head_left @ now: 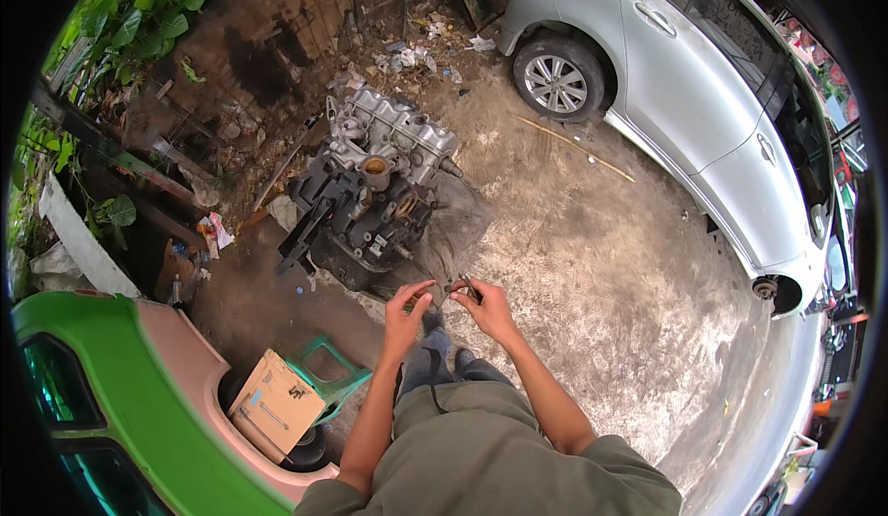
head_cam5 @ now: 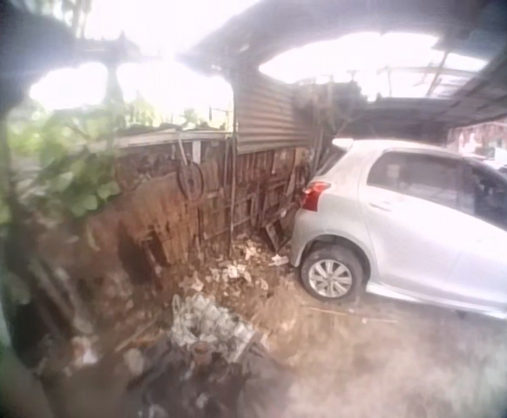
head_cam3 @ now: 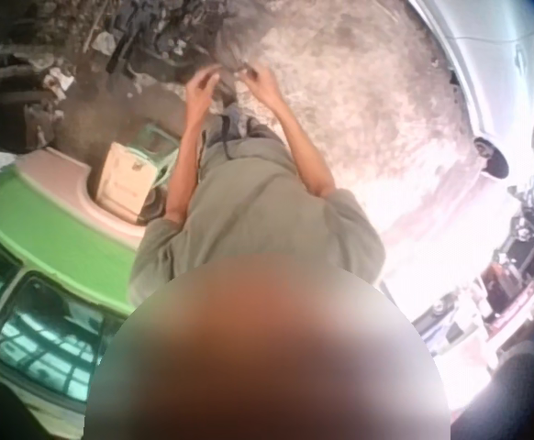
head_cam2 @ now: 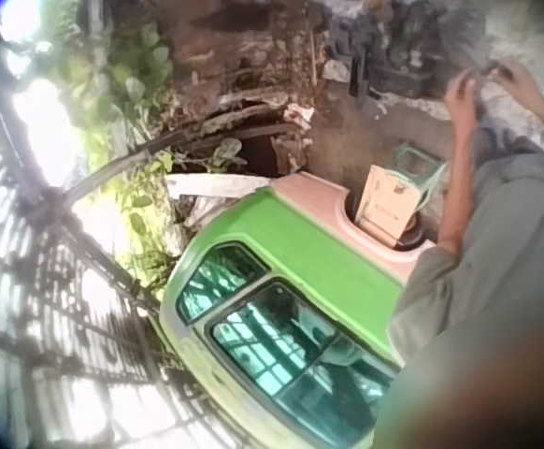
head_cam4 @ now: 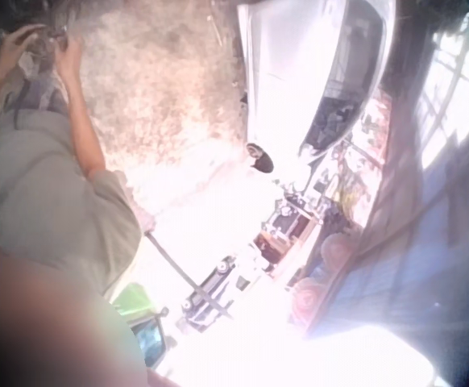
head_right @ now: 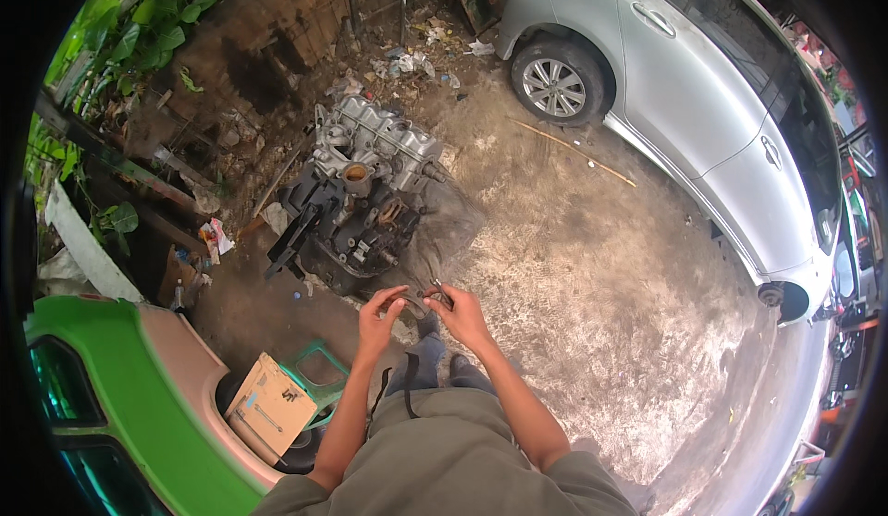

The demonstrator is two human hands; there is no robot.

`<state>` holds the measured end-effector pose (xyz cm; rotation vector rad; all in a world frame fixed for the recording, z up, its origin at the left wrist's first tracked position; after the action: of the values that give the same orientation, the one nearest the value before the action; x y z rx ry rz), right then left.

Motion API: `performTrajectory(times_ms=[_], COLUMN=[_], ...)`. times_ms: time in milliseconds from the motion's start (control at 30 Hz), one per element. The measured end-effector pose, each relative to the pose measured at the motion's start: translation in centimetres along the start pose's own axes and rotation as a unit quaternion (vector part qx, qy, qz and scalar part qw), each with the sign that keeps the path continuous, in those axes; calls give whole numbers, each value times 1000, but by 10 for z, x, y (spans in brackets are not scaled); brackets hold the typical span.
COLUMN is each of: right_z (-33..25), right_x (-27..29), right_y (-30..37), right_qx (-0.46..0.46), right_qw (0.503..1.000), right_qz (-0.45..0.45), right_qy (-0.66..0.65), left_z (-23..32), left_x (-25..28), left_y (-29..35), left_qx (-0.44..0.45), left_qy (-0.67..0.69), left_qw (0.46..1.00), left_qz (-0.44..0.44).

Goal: The person uses a wrench to loosen and remove bolts from a car engine block resting on a cloth on the ground. They then use a screwdriver to scrape or pry at a surface on the engine. The task involves repeated tool manipulation on the engine components.

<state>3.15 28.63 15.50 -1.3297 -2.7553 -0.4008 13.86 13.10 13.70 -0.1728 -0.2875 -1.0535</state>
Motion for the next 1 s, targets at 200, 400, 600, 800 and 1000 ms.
performTrajectory(times_ms=[200, 400, 600, 800, 1000], right_z=[-15, -19, -13, -15, -14], right_x=[7, -6, -35, -90, -166], right_y=[69, 118, 151, 176, 201], right_qx=[28, 21, 33, 25, 23], right_qw=[1000, 1000, 999, 994, 996], right_qz=[-6, -2, 0, 34, 17], right_qy=[-3, 5, -43, -96, -89], left_z=[32, 37, 29, 15, -16], left_x=[-12, -13, 6, 62, 143], left_y=[58, 101, 138, 184, 229], left_qx=[-1, -25, -24, 18, 49], left_qy=[1, 5, 30, 133, 101], left_qw=[1000, 1000, 999, 990, 989], left_qz=[-11, 2, 6, 41, 93])
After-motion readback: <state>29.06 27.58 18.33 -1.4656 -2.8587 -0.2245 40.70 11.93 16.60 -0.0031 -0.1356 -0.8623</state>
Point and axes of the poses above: each hand's wrist, its own y-axis away from the middle knuckle, its own x-axis out of the back of the hand, z = x × y, the point moved 1 cm from there along -y, towards the middle knuckle, and after that the axes turned 13 degrees about -y, right-handed, at the moved point
